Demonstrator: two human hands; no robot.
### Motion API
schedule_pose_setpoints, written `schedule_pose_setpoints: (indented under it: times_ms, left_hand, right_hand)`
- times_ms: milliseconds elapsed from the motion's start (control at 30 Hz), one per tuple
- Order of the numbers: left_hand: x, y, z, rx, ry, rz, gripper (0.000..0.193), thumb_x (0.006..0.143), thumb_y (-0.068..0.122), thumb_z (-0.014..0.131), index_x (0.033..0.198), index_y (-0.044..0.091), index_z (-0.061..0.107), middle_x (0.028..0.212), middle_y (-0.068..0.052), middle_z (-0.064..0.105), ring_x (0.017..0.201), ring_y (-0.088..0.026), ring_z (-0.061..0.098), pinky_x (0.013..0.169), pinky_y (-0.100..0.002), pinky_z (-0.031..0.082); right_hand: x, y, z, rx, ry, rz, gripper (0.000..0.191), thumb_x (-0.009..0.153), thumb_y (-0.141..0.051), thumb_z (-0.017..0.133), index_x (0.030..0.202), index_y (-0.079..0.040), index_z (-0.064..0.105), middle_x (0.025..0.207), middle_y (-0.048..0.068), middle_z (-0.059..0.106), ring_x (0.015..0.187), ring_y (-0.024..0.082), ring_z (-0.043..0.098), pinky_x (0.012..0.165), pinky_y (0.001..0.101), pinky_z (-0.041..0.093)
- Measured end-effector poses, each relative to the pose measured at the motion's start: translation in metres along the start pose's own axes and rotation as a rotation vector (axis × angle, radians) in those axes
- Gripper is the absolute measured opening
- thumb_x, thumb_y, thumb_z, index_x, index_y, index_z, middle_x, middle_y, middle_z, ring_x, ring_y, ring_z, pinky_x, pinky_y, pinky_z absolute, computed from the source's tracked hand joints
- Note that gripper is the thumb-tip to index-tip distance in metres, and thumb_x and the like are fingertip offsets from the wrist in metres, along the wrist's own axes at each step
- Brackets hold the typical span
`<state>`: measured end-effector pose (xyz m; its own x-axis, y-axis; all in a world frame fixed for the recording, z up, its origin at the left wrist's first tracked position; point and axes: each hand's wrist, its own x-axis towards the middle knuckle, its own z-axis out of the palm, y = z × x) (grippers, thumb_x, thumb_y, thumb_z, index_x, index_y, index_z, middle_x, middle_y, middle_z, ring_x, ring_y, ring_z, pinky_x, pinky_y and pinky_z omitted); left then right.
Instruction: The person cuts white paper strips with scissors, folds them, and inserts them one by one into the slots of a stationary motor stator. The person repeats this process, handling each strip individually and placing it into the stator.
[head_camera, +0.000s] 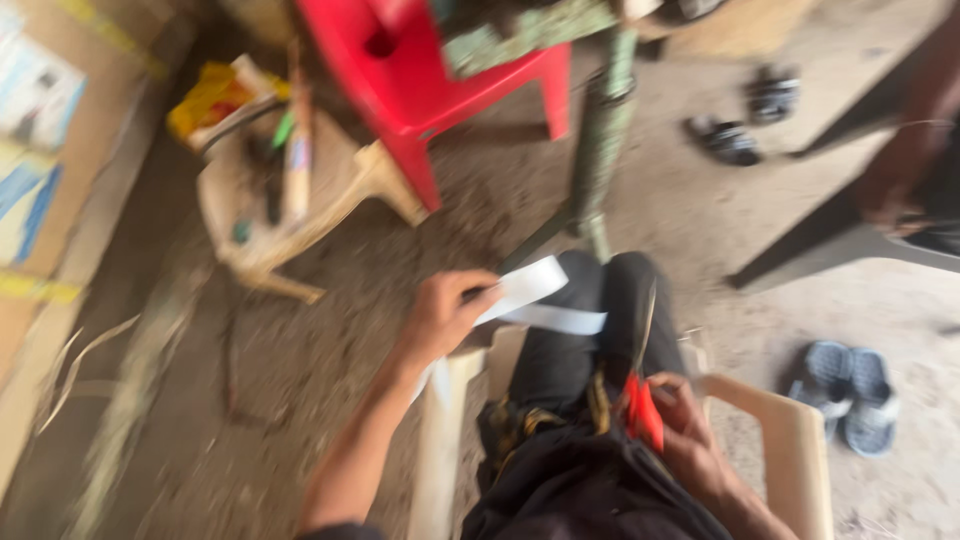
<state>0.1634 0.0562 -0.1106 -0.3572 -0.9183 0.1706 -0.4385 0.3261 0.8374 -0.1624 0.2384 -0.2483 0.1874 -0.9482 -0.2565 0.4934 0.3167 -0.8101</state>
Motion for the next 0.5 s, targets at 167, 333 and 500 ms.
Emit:
schedule_pose_setpoints:
  times_ms: [167, 333, 500]
  left_hand:
    - [0.008, 0.009, 0.027, 0.040, 0.054, -0.283, 0.027, 0.090, 0.025, 0.075, 0.105, 0.004, 0.081, 0.080, -0.011, 0.079, 0.058, -0.017, 0.062, 0.055, -0.032, 0.047]
    - [0.009, 0.019, 0.074, -0.358, 0.068, -0.193, 0.028, 0.094, 0.026, 0.074, 0.107, 0.001, 0.080, 0.089, -0.005, 0.083, 0.075, -0.007, 0.072, 0.066, -0.025, 0.056]
    - [-0.006, 0.012, 0.134, -0.195, -0.024, -0.288, 0.030, 0.090, 0.026, 0.073, 0.106, 0.002, 0.080, 0.087, -0.013, 0.082, 0.075, -0.017, 0.074, 0.071, -0.031, 0.055]
  right_hand:
    - [0.015, -0.043, -0.038, -0.263, 0.271, -0.176, 0.024, 0.083, 0.000, 0.051, 0.104, 0.001, 0.063, 0.130, 0.017, 0.068, 0.098, 0.023, 0.059, 0.093, 0.0366, 0.050]
    - [0.023, -0.048, 0.008, 0.188, 0.187, 0.074, 0.046, 0.092, -0.024, 0.051, 0.128, 0.000, 0.065, 0.105, 0.014, 0.066, 0.104, 0.022, 0.062, 0.093, 0.0328, 0.049]
    - [0.049, -0.025, 0.066, 0.265, 0.207, 0.090, 0.045, 0.090, -0.025, 0.072, 0.127, -0.001, 0.067, 0.099, 0.005, 0.066, 0.093, 0.015, 0.059, 0.081, 0.0298, 0.045]
